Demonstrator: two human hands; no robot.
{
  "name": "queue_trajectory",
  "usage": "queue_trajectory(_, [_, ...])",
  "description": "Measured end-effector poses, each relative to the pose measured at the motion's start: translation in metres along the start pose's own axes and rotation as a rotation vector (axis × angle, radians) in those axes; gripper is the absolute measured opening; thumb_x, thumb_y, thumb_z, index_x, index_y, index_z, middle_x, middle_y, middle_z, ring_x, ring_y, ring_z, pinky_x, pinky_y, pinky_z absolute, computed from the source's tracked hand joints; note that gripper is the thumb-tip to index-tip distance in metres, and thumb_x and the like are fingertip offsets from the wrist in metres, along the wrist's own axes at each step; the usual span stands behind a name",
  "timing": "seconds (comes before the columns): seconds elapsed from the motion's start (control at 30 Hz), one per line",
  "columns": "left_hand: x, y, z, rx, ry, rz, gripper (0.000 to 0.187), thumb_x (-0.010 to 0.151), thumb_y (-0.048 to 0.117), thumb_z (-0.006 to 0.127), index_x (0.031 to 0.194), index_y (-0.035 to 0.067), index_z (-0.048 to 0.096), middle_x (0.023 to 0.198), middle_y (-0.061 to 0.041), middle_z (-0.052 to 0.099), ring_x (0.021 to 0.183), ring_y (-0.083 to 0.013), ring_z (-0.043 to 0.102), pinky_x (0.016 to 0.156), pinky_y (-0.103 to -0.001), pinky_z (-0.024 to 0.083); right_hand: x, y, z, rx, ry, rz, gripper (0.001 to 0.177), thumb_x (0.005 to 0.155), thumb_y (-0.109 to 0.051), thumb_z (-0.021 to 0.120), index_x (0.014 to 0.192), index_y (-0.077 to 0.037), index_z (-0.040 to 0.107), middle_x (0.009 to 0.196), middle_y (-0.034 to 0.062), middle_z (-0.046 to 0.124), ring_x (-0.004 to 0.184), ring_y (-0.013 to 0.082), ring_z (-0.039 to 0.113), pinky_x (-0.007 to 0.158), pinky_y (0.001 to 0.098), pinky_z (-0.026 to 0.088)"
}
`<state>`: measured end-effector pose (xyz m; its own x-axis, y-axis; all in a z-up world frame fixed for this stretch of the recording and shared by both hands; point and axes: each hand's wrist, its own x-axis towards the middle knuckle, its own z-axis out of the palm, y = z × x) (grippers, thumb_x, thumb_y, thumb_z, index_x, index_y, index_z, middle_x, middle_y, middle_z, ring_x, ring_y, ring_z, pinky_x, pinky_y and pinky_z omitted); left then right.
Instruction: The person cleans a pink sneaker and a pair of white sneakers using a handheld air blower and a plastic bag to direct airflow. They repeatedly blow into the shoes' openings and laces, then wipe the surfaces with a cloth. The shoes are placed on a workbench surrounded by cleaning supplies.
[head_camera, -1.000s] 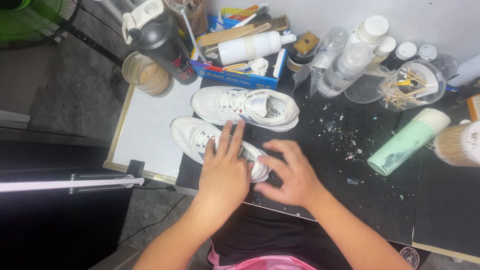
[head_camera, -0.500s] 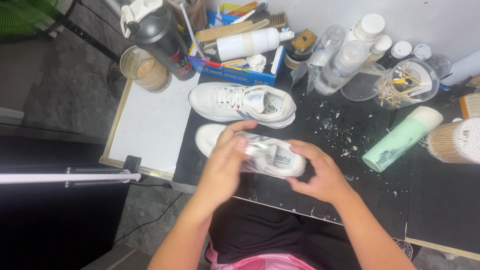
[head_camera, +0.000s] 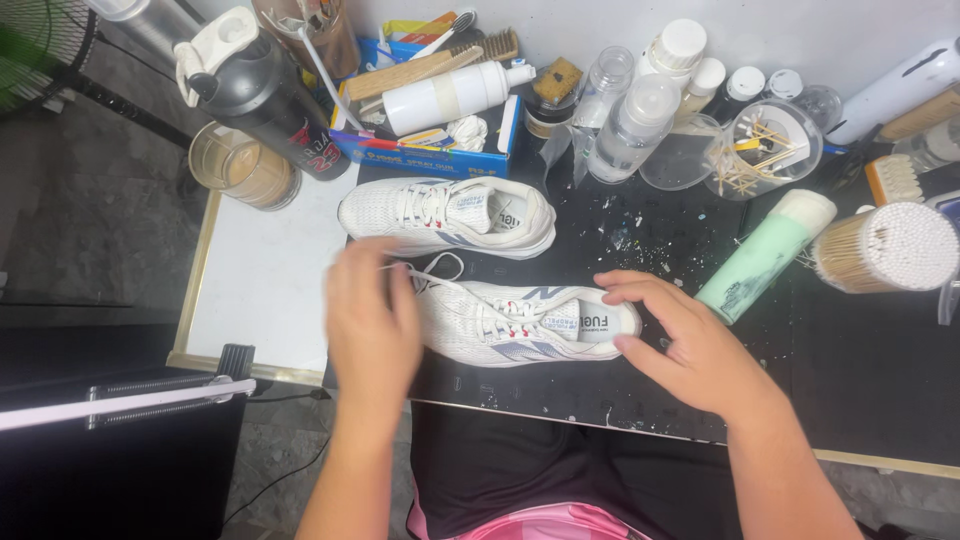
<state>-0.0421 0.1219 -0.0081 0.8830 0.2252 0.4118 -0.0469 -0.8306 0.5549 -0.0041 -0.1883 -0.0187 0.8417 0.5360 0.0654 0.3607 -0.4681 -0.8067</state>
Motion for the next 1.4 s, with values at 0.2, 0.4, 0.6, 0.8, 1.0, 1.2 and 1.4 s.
queue_trajectory(0.2, [0.006,0.051,0.031,-0.368,-0.464,0.625,0.029,0.076,0.009,0.067,0.104,0.008,0.072,0.14,-0.016,0.057,0.133,-0.0377,0.053,0.107,-0.049,0.043,0.015,-0.014,0.018,-0.127,0.073,0.205,0.041,0.085,-0.016,0.068,0.123,-0.006,0.057,0.12,0.0131,0.069,0.111,0.0337,0.067,0.089,0.0417,0.052])
queue_trajectory(0.4, [0.015,0.046,0.059,-0.332,-0.58,0.689,0.033,0.072,0.017,0.063,0.102,0.005,0.067,0.134,-0.017,0.058,0.126,-0.0378,0.054,0.1,-0.048,0.042,0.013,-0.013,0.03,-0.132,0.111,0.347,0.028,0.089,-0.013,0.061,0.117,-0.008,0.06,0.106,0.0148,0.071,0.099,0.0369,0.069,0.082,0.0459,0.053])
queue_trajectory(0.6, [0.013,0.03,0.062,-0.661,-0.609,0.486,0.013,0.074,0.009,0.053,0.086,0.005,0.052,0.126,-0.014,0.062,0.114,-0.0346,0.06,0.097,-0.04,0.051,0.013,-0.015,0.04,-0.179,0.255,0.286,0.025,0.091,-0.011,0.059,0.116,-0.009,0.062,0.105,0.0154,0.07,0.098,0.0374,0.069,0.08,0.0471,0.053])
queue_trajectory(0.8, [0.013,0.033,0.062,-0.738,-0.56,0.435,0.017,0.069,0.006,0.054,0.086,0.005,0.057,0.112,-0.011,0.064,0.103,-0.0314,0.062,0.092,-0.039,0.053,0.0,-0.003,0.037,-0.075,0.281,0.064,0.027,0.093,-0.011,0.064,0.119,-0.005,0.061,0.119,0.0149,0.066,0.113,0.0333,0.062,0.093,0.0447,0.049])
queue_trajectory(1.0, [0.039,0.06,0.062,-0.517,-0.312,0.407,0.019,0.08,0.001,0.061,0.098,0.005,0.061,0.109,-0.01,0.066,0.103,-0.0308,0.065,0.092,-0.041,0.055,-0.033,0.05,0.019,-0.22,0.849,0.228,0.033,0.102,-0.021,0.072,0.129,-0.008,0.059,0.128,0.0129,0.053,0.108,0.0264,0.054,0.098,0.0344,0.048])
queue_trajectory(1.2, [0.105,0.068,0.124,-0.045,-0.065,0.605,0.043,0.065,0.007,0.07,0.107,0.002,0.065,0.113,-0.015,0.063,0.107,-0.0376,0.063,0.079,-0.047,0.05,-0.037,0.109,0.018,-0.357,0.911,0.356,0.066,0.095,-0.021,0.086,0.149,-0.007,0.05,0.14,0.0195,0.034,0.119,0.0333,0.046,0.095,0.0378,0.048])
queue_trajectory(1.4, [0.134,0.059,0.179,0.211,-0.349,0.427,0.022,0.078,-0.003,0.065,0.098,0.004,0.071,0.1,-0.021,0.066,0.095,-0.0363,0.068,0.08,-0.045,0.056,-0.04,0.124,0.024,0.032,0.95,0.287,0.066,0.096,-0.004,0.07,0.154,-0.006,0.041,0.153,0.0209,0.032,0.129,0.0268,0.057,0.109,0.0393,0.05])
